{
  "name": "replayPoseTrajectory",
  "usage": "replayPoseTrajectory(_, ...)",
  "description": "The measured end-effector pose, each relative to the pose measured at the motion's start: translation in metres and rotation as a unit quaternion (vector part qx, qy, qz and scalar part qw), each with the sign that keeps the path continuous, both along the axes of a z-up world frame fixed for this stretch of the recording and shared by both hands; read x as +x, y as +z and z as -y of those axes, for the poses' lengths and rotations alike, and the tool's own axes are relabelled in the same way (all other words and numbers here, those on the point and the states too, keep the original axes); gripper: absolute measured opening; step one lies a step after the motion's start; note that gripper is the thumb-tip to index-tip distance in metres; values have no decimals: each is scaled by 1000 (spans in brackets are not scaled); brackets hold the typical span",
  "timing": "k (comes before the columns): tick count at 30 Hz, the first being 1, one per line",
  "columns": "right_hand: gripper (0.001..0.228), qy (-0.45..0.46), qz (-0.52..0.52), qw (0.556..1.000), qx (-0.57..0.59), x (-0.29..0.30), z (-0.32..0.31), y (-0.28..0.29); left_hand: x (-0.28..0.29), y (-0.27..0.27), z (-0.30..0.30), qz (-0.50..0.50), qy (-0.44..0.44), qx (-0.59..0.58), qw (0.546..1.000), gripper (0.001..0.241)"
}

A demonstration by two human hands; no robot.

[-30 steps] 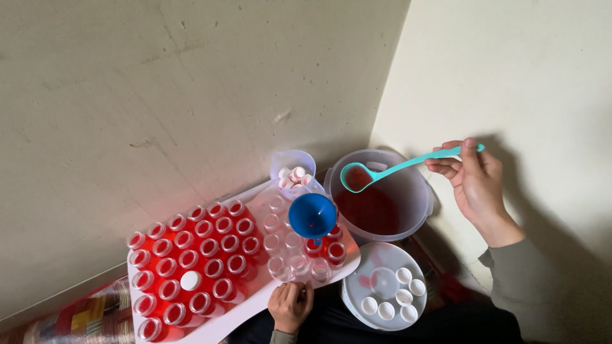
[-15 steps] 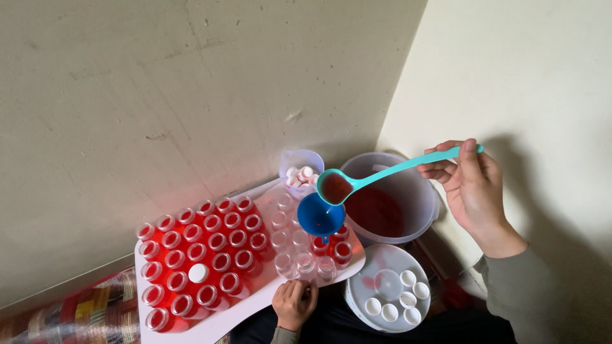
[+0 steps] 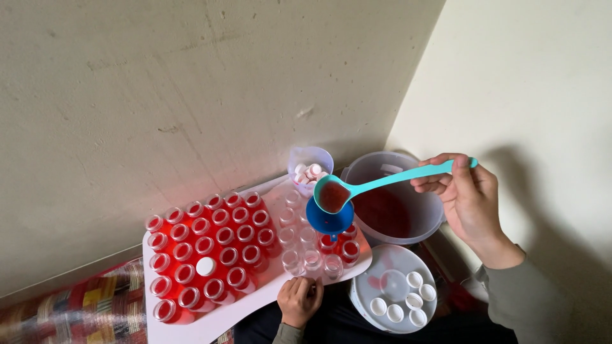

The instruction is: The person scoops red liquid from a large plastic bucket using a blue ladle and pours it through a blue funnel into small clear plastic cups arranged on a white tray.

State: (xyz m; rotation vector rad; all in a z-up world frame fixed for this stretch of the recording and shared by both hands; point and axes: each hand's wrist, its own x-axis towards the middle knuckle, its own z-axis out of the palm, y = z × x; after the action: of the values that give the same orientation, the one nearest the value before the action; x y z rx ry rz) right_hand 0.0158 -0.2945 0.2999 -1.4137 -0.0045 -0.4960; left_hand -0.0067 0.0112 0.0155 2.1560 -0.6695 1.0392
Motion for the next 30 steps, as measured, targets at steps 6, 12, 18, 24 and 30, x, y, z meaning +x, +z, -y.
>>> replayPoseTrajectory(6, 40, -8, 4, 1000, -25, -1, -5, -3, 0, -1, 0, 1, 6, -4, 1000, 27)
replayPoseTrajectory(12, 42, 3, 5, 1000, -30, -2, -7, -5, 0, -6, -1, -1, 10, 3, 1000, 28)
replayPoseTrajectory(18, 41, 3, 10, 1000, -22, -2, -8, -8, 0, -5, -1, -2, 3, -2, 1000, 28)
replayPoseTrajectory(24, 42, 4, 17, 999, -30, -1, -6, -10, 0, -1, -1, -2, -2, -3, 1000, 29)
replayPoseTrajectory(30, 42, 11, 28, 999, -34, -3, -6, -10, 0, -1, -2, -4, -4, -4, 1000, 28)
